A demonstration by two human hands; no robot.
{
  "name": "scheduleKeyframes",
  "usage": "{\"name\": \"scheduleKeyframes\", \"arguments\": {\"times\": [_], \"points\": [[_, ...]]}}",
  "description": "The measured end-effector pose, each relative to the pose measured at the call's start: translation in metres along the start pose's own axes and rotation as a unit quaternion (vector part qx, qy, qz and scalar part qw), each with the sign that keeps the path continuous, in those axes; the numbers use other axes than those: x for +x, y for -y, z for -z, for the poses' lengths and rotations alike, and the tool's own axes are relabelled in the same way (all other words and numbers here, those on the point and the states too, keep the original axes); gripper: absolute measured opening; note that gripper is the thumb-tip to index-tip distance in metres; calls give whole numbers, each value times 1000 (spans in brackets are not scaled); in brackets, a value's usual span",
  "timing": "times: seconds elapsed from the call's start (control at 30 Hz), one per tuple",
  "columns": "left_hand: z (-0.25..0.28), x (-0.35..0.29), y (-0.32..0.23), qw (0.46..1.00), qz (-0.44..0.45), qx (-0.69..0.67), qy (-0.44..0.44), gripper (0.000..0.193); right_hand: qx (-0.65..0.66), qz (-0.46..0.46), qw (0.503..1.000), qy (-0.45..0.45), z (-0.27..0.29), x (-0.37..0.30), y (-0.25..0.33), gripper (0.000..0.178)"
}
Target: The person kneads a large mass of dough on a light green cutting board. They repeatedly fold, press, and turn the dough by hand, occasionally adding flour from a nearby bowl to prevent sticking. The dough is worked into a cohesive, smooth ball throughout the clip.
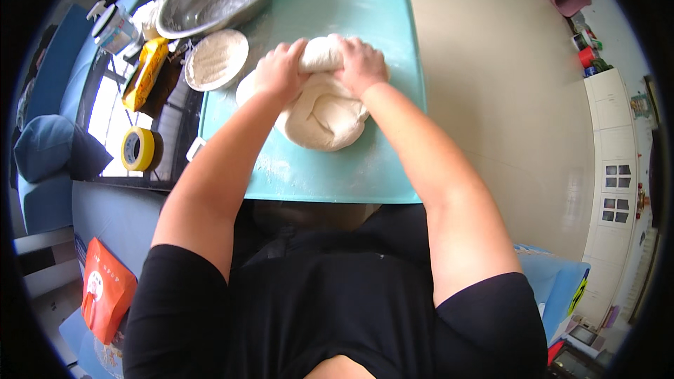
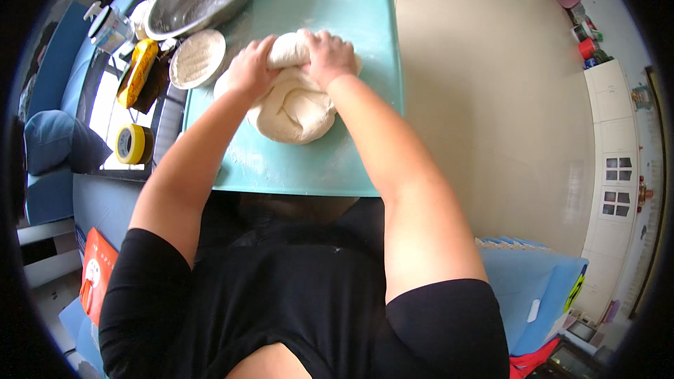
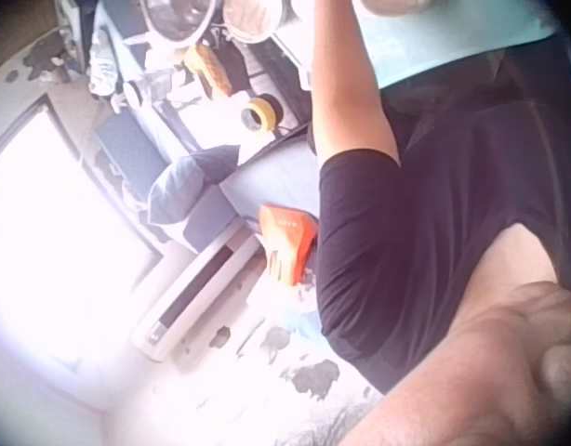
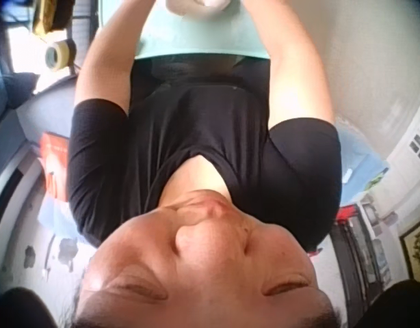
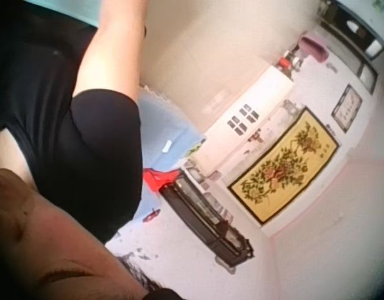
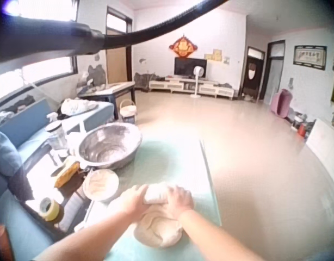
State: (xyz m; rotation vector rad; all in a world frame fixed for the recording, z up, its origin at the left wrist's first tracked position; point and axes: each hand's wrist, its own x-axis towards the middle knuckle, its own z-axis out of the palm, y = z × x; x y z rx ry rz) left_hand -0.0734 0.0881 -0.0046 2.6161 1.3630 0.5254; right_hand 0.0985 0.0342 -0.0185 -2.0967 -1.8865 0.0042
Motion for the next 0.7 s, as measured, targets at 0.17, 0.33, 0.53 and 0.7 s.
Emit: {"name": "scheduleKeyframes", "arguments": {"times": [0.17, 0.33, 0.53, 0.7], "points": [[53, -43, -15, 987, -75, -126, 66, 85, 199, 27, 976, 85, 64, -54, -2, 66], [57, -84, -37, 994, -107, 16, -24, 99, 69, -1, 996, 53, 70, -77, 30, 73], [23, -125, -47, 992, -127, -6, -7, 103, 22, 129, 989, -72, 27, -134, 30, 92], [-2, -147, -43, 987, -142, 22, -76, 94, 24, 166, 981, -101, 14, -149, 32, 99]]}}
